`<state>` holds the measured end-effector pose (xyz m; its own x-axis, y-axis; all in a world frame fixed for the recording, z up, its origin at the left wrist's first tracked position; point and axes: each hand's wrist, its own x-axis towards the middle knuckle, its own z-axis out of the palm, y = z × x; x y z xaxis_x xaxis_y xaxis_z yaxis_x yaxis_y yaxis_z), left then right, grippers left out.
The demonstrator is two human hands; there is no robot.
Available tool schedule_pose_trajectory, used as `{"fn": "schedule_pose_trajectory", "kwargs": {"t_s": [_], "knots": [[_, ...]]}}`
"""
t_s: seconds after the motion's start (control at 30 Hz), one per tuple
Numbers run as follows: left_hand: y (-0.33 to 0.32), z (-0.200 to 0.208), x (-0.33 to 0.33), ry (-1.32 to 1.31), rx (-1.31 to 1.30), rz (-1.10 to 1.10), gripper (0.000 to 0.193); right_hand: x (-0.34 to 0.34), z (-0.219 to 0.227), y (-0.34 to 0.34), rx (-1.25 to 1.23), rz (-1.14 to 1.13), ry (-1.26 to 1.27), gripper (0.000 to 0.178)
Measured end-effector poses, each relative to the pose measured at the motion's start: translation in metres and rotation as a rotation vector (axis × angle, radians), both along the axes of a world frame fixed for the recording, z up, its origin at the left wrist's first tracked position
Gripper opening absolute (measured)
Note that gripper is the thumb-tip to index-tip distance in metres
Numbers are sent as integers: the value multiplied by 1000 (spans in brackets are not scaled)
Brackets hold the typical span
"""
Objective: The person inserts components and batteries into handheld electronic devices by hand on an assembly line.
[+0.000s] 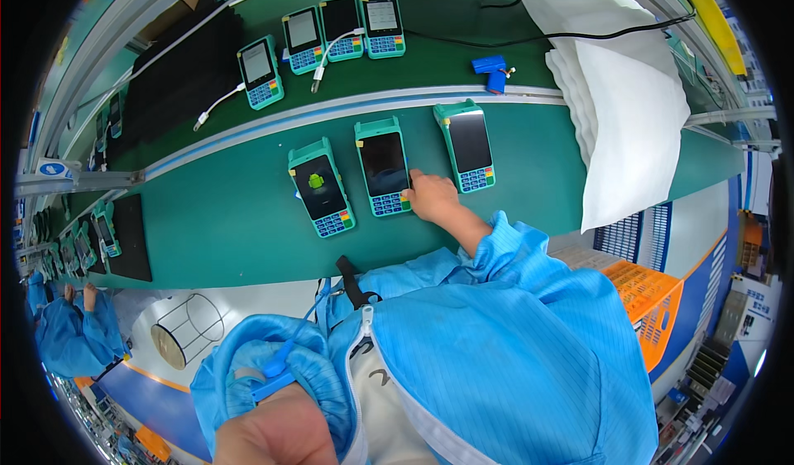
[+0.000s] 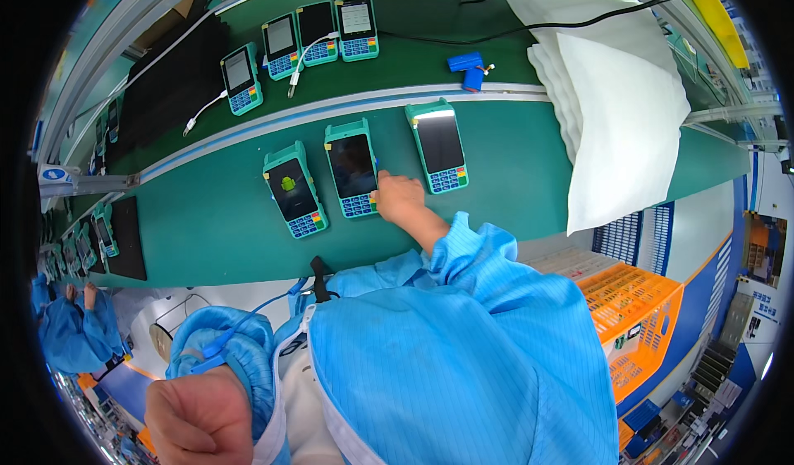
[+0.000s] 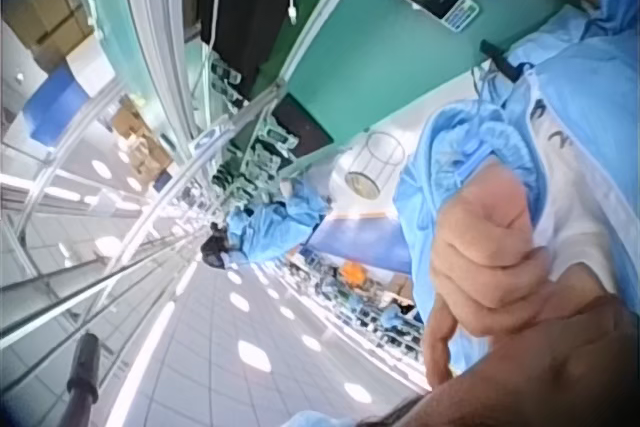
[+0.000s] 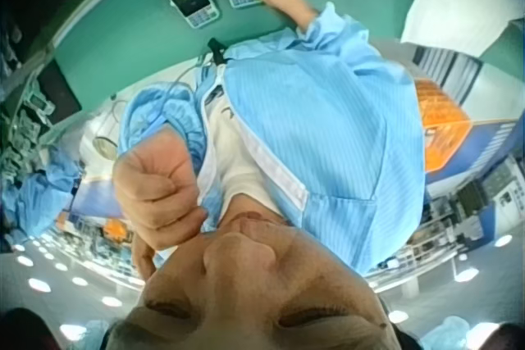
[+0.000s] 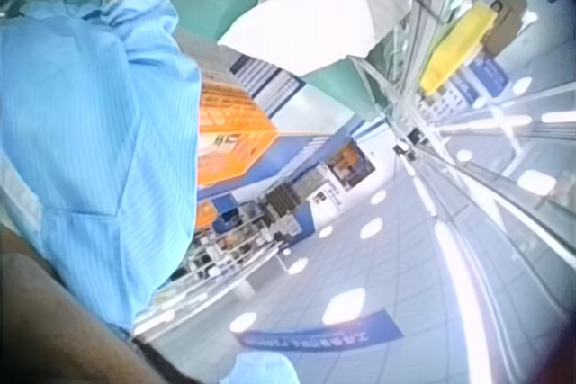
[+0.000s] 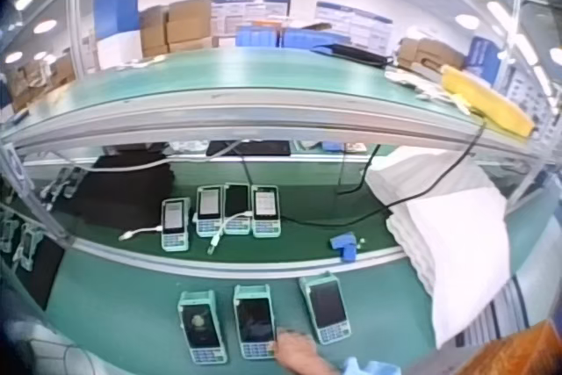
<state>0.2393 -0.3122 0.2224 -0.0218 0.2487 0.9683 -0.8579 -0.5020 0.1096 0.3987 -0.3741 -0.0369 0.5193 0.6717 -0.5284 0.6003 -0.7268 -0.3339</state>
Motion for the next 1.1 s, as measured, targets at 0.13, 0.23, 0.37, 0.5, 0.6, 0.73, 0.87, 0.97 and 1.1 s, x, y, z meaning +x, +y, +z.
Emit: {"fn": "schedule_pose_trajectory", "kwargs": {"t_s": [0.13,0.23,0.37,0.5,0.6,0.73,0.87,0.97,1.1], "knots": [[-1,0,1,-9,-1,-32,38,-1,-3,0,17,18,-8,31],[-1,-1,2,41,-1,-6,39,0,-1,-1,19,18,1,32],[0,-1,9,23,14,-23,33,2,0,-2,12,16,15,32],[1,-1,13,22,32,-48,25,2,1,-1,11,7,18,31],[1,-1,18,27,50,-66,25,3,1,-1,10,15,37,30],[1,-2,19,20,54,-85,25,2,1,-2,28,12,49,31],[0,-3,20,57,40,-96,27,3,-1,-3,46,23,54,34],[-1,-3,22,67,42,-95,28,2,0,-3,52,12,26,29],[-5,-4,29,76,33,-100,29,3,1,-4,62,21,32,29]]}}
